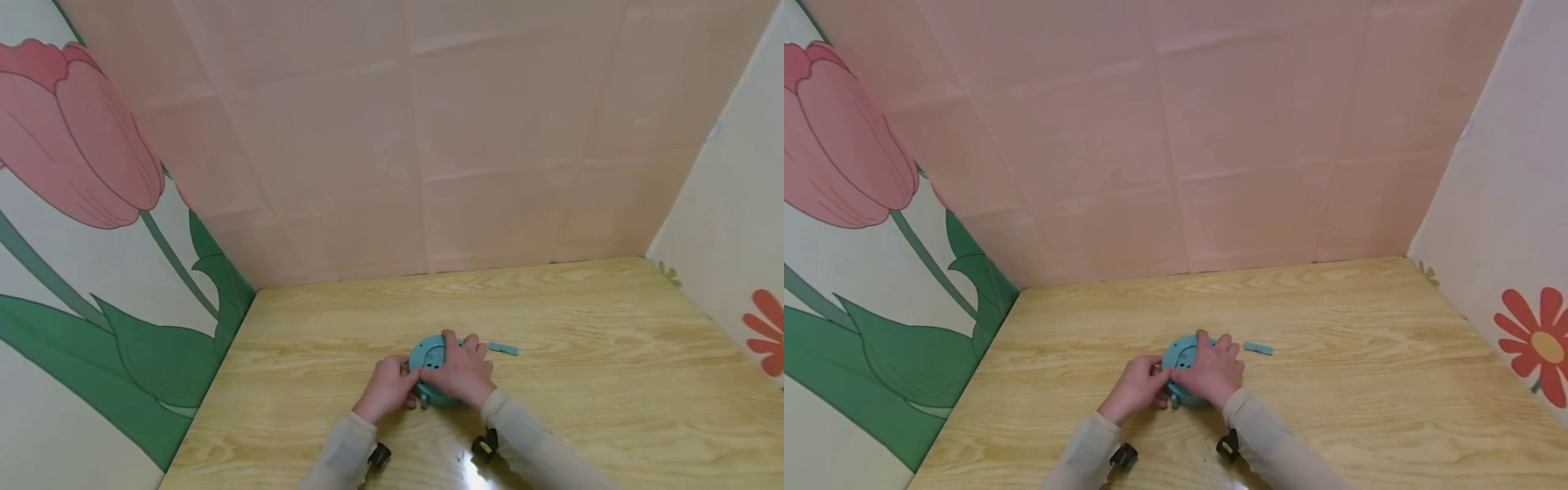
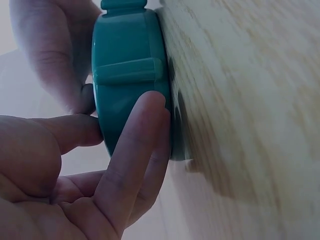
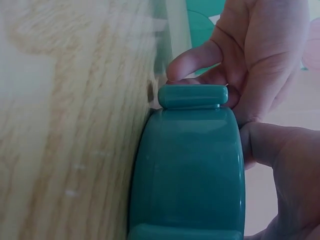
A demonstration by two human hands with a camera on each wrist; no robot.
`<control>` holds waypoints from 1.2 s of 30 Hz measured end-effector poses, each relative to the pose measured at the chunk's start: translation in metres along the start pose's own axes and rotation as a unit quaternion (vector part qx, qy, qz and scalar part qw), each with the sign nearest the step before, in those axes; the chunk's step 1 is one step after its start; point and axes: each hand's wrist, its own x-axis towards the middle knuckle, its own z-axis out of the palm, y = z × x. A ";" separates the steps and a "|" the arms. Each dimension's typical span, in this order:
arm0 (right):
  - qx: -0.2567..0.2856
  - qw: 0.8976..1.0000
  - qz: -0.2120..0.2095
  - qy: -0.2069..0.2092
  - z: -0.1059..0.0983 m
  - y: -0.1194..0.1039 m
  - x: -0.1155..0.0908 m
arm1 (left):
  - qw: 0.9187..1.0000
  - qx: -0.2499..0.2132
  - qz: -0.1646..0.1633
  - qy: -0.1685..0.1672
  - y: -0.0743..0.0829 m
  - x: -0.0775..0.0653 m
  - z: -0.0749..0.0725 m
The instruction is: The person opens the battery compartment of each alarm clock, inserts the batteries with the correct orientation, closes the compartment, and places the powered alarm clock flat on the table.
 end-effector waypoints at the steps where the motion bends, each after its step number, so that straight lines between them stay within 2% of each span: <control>1: 0.000 1.000 0.001 -0.002 0.000 0.000 0.000 | 1.000 -0.001 0.001 -0.001 0.000 0.000 0.000; 13: 0.007 1.000 -0.001 -0.008 -0.004 -0.001 0.004 | 1.000 -0.004 0.001 0.001 0.002 0.001 -0.003; 20: 0.034 0.999 -0.013 -0.029 -0.009 0.008 0.005 | 1.000 -0.009 0.006 0.002 0.000 0.001 -0.001; 28: 0.063 0.996 -0.031 -0.059 -0.018 0.017 0.006 | 1.000 -0.010 -0.008 -0.005 -0.001 0.000 0.001; 36: 0.076 0.994 -0.040 -0.060 -0.016 0.024 0.011 | 1.000 -0.007 0.000 -0.005 0.000 0.001 -0.001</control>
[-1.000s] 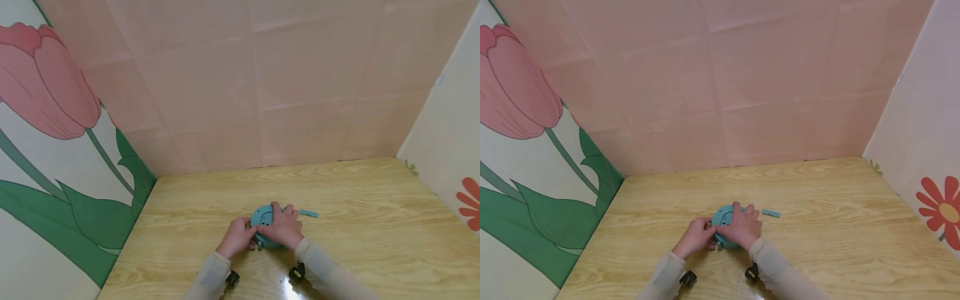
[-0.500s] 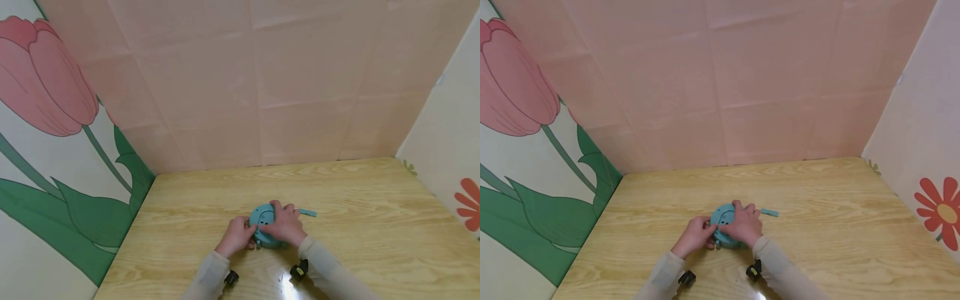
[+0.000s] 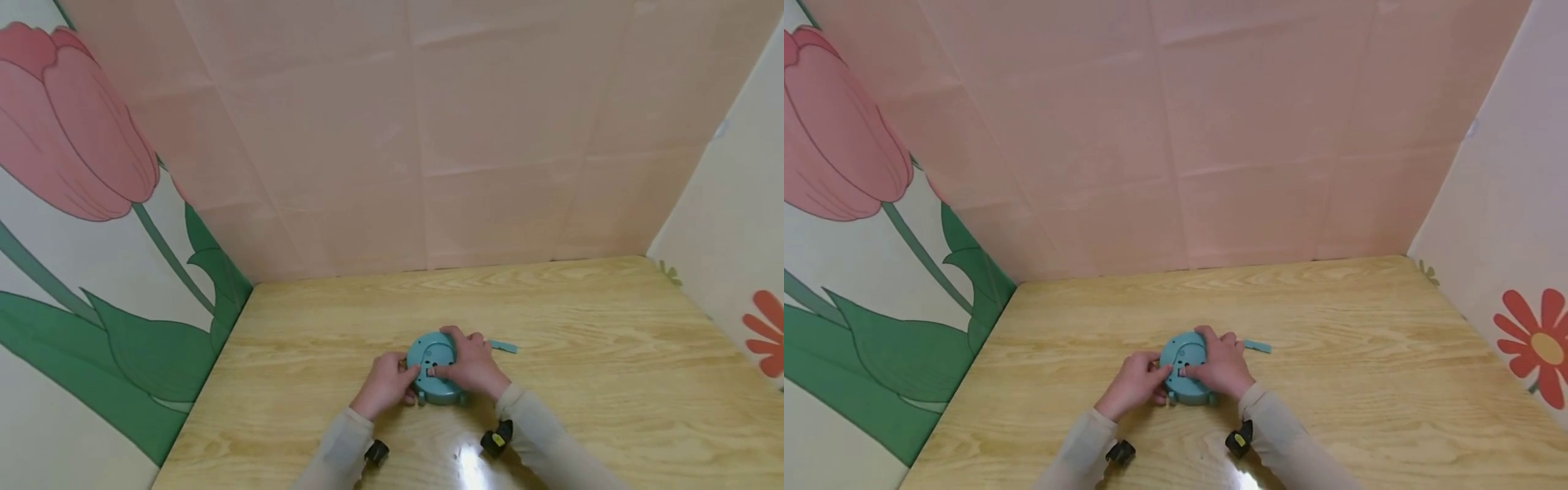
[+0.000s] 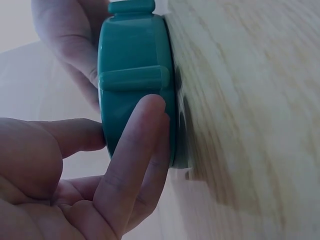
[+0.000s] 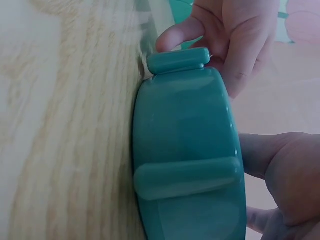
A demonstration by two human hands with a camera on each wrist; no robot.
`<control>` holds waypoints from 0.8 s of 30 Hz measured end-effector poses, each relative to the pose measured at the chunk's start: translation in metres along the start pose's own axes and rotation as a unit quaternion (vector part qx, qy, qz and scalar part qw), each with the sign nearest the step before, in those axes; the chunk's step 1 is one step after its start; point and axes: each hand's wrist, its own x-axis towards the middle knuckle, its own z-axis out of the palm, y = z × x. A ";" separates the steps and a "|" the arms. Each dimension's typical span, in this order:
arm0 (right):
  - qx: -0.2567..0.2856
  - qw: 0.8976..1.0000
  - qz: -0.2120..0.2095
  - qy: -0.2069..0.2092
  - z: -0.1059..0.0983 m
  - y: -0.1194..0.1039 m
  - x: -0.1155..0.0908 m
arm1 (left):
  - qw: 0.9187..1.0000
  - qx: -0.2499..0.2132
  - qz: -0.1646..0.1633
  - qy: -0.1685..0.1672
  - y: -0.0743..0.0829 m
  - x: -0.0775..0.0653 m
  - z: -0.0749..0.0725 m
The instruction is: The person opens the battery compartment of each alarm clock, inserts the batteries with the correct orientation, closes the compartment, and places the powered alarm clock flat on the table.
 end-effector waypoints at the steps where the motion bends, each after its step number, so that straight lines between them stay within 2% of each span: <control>1: 0.003 1.000 -0.002 0.000 0.001 0.001 0.001 | 1.000 0.001 0.002 -0.001 0.000 0.000 -0.001; 9: 0.012 1.000 -0.011 0.000 0.001 0.004 0.002 | 1.000 0.005 -0.005 -0.005 0.001 0.000 -0.003; 13: 0.005 1.000 -0.021 -0.020 -0.004 0.006 0.001 | 1.000 0.004 -0.013 -0.005 -0.002 0.000 -0.001; 16: 0.009 0.998 -0.036 -0.042 -0.013 0.014 0.003 | 1.000 0.001 -0.015 0.000 -0.003 -0.001 0.000; 19: 0.035 0.998 -0.030 -0.052 -0.028 0.022 0.008 | 1.000 -0.008 -0.012 0.003 -0.002 -0.001 0.001; 21: 0.045 0.998 -0.025 -0.044 -0.039 0.027 0.011 | 1.000 -0.010 -0.011 0.004 0.000 -0.001 0.001; 24: 0.007 0.999 -0.036 -0.011 -0.050 0.035 0.015 | 1.000 -0.007 -0.010 0.006 0.002 -0.001 0.000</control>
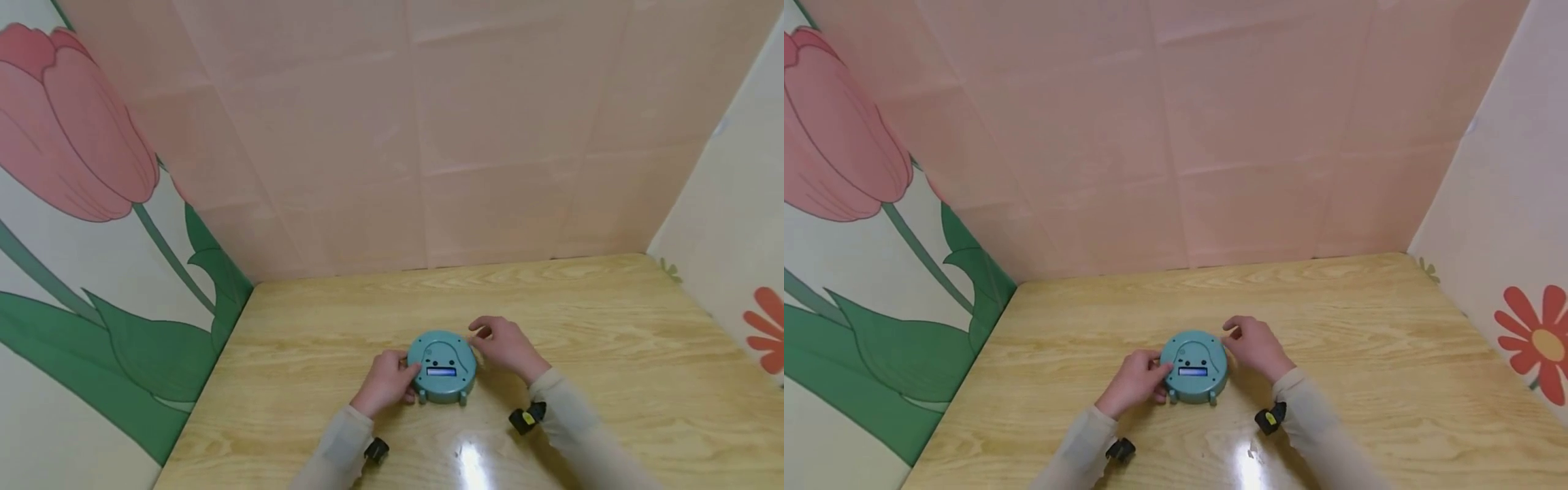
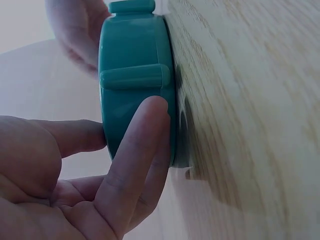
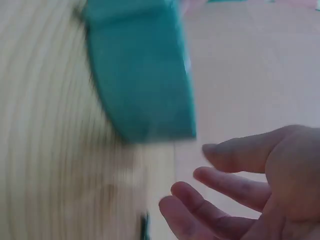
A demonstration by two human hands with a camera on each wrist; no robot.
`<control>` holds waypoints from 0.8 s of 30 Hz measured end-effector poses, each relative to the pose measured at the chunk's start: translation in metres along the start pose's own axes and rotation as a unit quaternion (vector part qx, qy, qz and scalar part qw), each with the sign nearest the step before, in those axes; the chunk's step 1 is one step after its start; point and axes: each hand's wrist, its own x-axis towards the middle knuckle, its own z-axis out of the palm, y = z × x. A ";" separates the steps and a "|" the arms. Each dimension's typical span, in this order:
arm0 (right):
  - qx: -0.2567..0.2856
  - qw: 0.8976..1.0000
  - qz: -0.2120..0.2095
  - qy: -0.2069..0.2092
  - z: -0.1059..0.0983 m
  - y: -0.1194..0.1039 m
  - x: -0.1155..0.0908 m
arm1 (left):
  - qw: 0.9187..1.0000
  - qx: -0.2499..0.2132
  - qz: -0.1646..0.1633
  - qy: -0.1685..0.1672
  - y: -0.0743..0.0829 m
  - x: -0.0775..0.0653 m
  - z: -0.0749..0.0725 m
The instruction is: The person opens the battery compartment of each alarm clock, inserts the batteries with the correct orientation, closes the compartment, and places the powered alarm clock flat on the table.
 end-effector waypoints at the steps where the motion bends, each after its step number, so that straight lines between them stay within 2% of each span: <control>1: -0.020 1.000 -0.008 0.009 -0.002 0.003 0.001 | 1.000 0.002 -0.001 0.001 0.000 0.000 0.000; 5: -0.074 0.997 -0.022 0.020 -0.009 0.013 0.003 | 1.000 0.006 -0.003 0.005 0.000 -0.001 -0.002; 12: -0.106 0.994 0.015 -0.002 -0.016 0.028 0.003 | 1.000 0.002 0.006 0.006 -0.001 0.001 0.000; 19: -0.111 0.994 0.002 0.010 -0.021 0.035 -0.001 | 1.000 -0.002 -0.004 0.002 -0.002 0.001 0.001; 24: -0.124 0.992 0.024 0.023 -0.025 0.035 -0.006 | 1.000 -0.001 -0.007 0.000 -0.002 0.002 0.001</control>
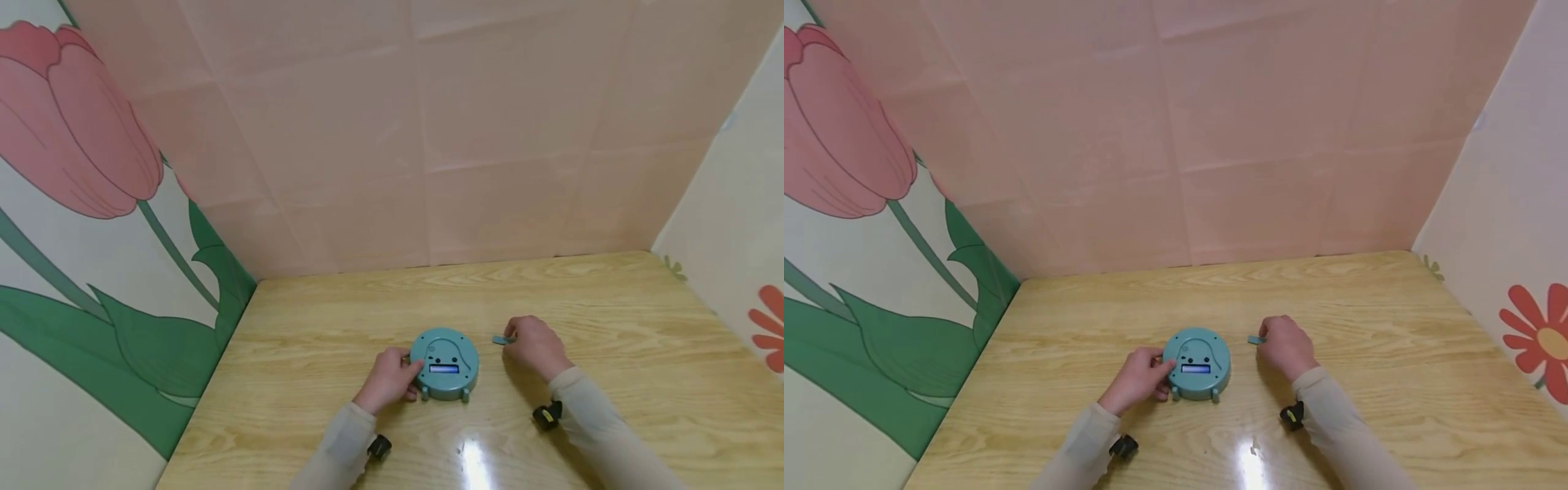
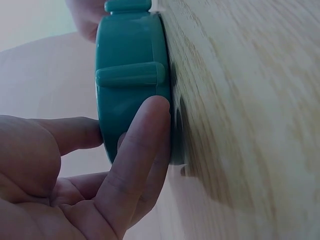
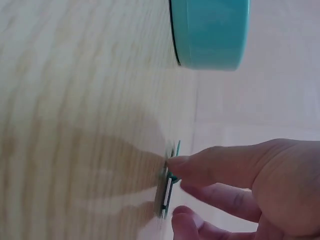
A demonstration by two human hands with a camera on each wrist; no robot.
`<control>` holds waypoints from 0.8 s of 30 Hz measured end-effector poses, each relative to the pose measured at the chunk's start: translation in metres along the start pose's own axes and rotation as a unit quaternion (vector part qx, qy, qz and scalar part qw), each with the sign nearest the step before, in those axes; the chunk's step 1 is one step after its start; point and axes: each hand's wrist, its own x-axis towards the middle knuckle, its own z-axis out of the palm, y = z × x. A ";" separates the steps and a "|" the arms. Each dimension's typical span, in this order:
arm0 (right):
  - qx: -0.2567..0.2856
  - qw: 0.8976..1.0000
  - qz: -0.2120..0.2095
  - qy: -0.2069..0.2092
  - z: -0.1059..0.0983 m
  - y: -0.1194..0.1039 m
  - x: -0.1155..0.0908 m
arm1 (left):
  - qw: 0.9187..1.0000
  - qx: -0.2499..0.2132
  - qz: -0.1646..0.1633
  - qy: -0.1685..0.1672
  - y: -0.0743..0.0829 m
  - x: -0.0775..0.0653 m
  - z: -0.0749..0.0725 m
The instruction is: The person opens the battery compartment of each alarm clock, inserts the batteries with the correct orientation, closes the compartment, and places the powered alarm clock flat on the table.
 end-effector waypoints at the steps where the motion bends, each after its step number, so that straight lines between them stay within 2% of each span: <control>1: -0.002 1.000 0.006 0.001 -0.001 0.000 -0.001 | 1.000 0.001 0.000 0.001 0.000 0.000 0.000; 13: -0.015 1.000 0.026 0.000 -0.002 0.002 -0.002 | 1.000 0.004 0.000 0.003 0.003 0.001 -0.001; 24: 0.001 1.000 0.020 0.018 0.001 0.008 -0.006 | 1.000 -0.010 -0.011 -0.004 0.000 0.000 -0.001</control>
